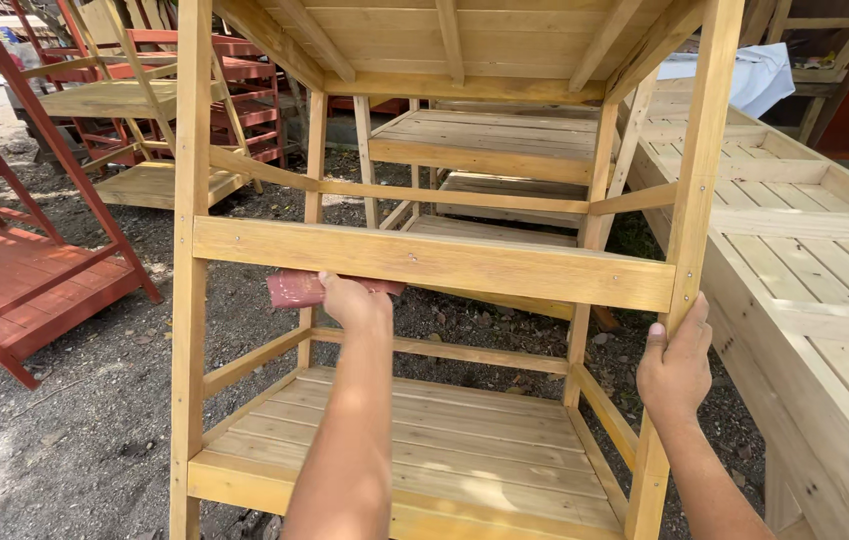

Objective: The person sands a small wooden shelf unit with a sheet of sandpaper, rubbing the lower shelf boards, side rails, legs and edges, then moves to a wooden tray frame and sands its top rails and inner surfaces by hand.

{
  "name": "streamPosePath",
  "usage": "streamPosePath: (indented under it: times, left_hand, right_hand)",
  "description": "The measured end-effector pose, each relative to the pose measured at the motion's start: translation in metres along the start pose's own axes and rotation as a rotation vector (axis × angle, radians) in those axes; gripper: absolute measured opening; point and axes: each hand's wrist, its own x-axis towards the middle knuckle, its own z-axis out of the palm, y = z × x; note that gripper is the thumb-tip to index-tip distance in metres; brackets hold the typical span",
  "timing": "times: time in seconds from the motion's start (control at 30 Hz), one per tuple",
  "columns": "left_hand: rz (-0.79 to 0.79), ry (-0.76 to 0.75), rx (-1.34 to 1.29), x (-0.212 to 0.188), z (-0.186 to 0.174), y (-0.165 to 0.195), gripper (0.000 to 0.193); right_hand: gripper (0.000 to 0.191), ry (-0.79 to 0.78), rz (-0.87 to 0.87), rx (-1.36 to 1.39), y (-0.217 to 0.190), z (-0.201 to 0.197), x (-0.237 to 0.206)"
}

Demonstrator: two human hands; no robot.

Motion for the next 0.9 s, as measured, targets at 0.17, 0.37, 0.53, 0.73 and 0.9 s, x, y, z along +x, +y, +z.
streamPosePath:
  times: [0.17, 0.37, 0.53, 0.73, 0.9]
  left_hand:
    - [0.009, -0.067, -0.129, -0.063, -0.006, -0.078, 0.052]
    - [0.167, -0.07, 0.79, -0.052, -0.03, -0.024, 0.031]
    - [-0.081, -0.223, 0.128, -0.05, -0.007, -0.048, 0.019]
    - [-0.396, -0.309, 0.007, -0.157, -0.011, -0.184, 0.038]
    - [-0.354, -0.257, 0.151, -0.111, -0.014, -0.127, 0.022]
  right_hand:
    - [0.068, 0.017, -0.002, 0.029, -0.005, -0.004, 0.001]
    - [0.072, -0.005, -0.044, 0.063, -0.013, -0.012, -0.002]
    - [0.073, -0.016, -0.044, 0.051, -0.019, -0.014, 0.0]
    - [0.064, 0.059, -0.1, 0.123, -0.018, -0.013, -0.002]
    - [0.06, 0.021, -0.076, 0.224, -0.014, -0.016, -0.005]
